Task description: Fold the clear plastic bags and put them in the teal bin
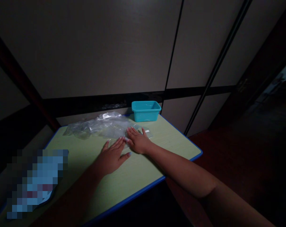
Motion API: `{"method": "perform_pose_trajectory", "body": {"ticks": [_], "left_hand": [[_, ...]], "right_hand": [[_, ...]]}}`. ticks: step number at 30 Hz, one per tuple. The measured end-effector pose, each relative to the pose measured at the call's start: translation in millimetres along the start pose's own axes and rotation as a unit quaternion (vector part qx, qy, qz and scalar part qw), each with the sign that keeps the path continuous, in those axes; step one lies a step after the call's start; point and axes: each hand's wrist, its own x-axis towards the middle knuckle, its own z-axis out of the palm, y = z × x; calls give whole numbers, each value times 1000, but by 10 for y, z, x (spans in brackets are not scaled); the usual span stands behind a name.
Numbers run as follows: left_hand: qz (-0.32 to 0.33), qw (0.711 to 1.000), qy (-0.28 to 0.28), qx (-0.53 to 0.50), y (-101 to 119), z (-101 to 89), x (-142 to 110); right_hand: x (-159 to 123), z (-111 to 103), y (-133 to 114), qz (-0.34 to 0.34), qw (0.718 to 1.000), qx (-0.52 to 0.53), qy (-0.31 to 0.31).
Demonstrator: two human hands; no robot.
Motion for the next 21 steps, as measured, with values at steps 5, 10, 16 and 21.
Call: {"method": "perform_pose_trajectory", "body": {"ticks": [5, 10, 16, 21], "left_hand": [[-2, 1000, -9, 4, -14, 10, 9], [-10, 1000, -10, 1, -17, 18, 13], [-30, 999, -22, -6, -10, 21, 17], [-33, 999, -26, -9, -14, 17, 14]], "right_hand": [[53, 48, 42, 24, 1000, -7, -17], [41, 48, 85, 52, 997, 2, -56], [43, -6, 110, 71, 993, 9, -92], [41, -88, 178, 130, 981, 11, -145]]}}
